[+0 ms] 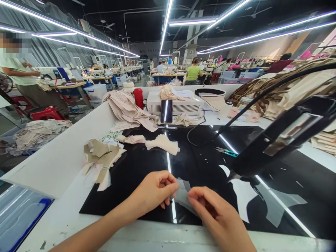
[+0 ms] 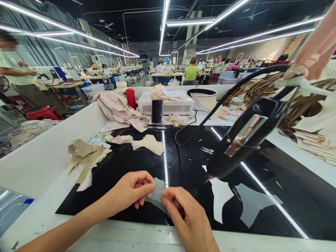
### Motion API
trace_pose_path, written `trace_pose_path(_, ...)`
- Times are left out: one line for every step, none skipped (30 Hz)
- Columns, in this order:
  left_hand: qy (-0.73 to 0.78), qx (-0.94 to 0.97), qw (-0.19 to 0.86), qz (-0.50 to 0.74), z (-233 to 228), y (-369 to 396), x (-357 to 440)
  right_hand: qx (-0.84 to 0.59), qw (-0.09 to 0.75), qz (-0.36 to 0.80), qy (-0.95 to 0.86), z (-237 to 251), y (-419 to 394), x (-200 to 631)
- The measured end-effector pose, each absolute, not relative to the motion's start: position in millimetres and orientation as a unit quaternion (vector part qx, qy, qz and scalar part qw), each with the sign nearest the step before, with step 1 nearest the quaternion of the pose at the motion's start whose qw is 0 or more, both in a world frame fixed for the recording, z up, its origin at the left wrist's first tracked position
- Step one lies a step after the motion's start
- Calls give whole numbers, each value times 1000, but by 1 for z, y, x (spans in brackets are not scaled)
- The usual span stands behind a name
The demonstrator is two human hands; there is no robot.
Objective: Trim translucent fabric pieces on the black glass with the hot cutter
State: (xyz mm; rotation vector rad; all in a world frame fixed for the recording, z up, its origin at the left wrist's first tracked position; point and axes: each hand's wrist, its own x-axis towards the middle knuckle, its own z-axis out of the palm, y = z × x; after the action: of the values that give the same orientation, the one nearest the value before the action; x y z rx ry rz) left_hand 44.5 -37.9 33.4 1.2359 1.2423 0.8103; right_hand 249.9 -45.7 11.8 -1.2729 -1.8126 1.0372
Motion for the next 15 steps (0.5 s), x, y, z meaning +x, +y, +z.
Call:
trace_pose_path(537,537,556,337,33,-37,44,-479,343,377,-715,10,-45,250)
trace_pose_path(546,551,537,331,33,-36,43,-469,347,356,-730,8,-44,250)
trace_pose_path(558,569,509,325,33,-36,42,-463,350,336,-742,5,-43,250)
trace_pose_path(570,592,472,319,34,-36,41,-459,352,315,-753,3,-43,250)
trace_pose_path(583,615,431,310,34,-35,40,-455,351,292,-765,0,-42,250)
trace_pose_path(594,637,389,299,34,-35,40,-451,348,265,-778,-3,-41,251)
trace_pose_path(604,658,351,283,34,-35,40,-447,341,236,-792,-5,-41,252)
trace_pose_path(610,676,317,265,34,-35,39,-442,332,205,-808,-7,-40,252)
trace_pose_path(614,692,289,246,32,-35,39,-436,323,173,-822,-10,-39,253)
trace_pose_path(614,708,264,229,31,-35,39,-431,313,143,-834,-11,-39,253)
trace_pose_path(611,724,238,214,29,-35,38,-428,303,117,-843,-13,-38,253)
trace_pose_path(607,739,213,202,28,-35,38,-426,293,95,-850,-13,-37,253)
trace_pose_path(601,751,191,194,26,-35,38,-424,283,79,-857,-14,-37,253)
trace_pose_path(597,761,173,187,25,-35,37,-423,275,67,-861,-14,-36,253)
trace_pose_path(592,769,157,183,23,-35,37,-422,267,58,-864,-14,-36,252)
